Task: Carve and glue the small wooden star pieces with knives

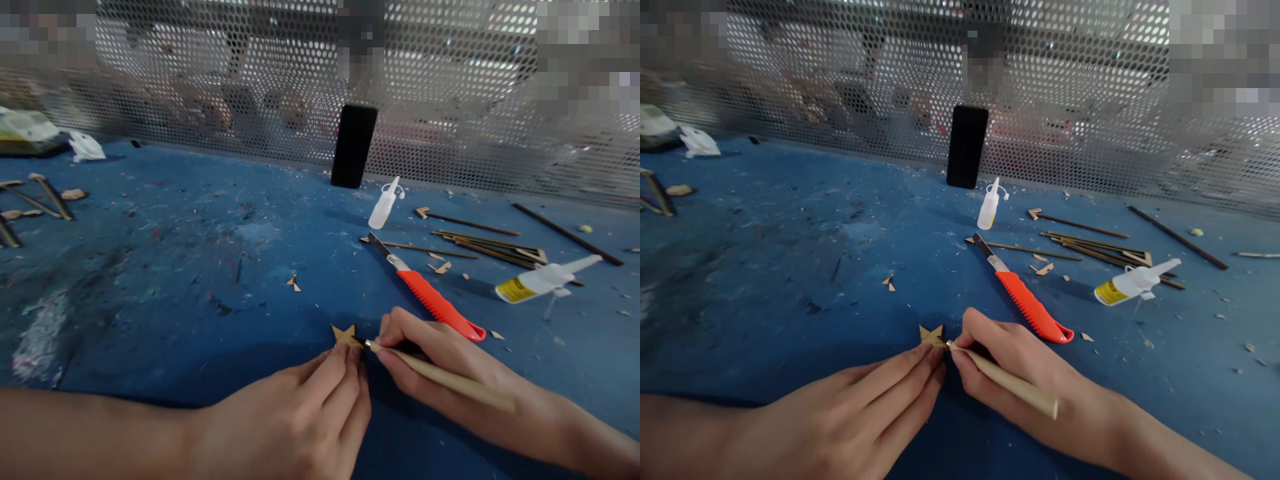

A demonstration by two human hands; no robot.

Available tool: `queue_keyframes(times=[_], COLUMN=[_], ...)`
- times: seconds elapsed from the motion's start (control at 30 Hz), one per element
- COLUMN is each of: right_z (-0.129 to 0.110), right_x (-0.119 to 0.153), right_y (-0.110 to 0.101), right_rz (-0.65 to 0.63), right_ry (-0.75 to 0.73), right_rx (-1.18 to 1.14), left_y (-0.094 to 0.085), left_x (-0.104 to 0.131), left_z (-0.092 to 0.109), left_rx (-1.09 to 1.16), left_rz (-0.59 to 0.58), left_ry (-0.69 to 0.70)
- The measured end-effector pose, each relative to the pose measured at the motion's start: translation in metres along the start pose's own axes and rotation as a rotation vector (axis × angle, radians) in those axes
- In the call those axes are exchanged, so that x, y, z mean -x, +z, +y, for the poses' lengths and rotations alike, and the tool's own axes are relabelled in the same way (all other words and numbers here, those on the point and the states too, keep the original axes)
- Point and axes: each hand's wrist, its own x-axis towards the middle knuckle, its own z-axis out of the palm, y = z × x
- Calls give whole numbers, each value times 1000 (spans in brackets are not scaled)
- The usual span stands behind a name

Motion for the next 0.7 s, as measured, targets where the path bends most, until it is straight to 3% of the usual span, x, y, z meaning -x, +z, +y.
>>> queue_keyframes(times=[0.43, 0.7], right_z=[-6, 6], right_x=[-5, -5], right_y=[-3, -2], right_rz=[-51, -14], right_ry=[14, -29], right_rx=[-50, -82], left_y=[1, 0], left_x=[-1, -1], left_z=[1, 1], left_rx=[36, 62], left_rz=[-4, 1], left_ry=[-20, -37])
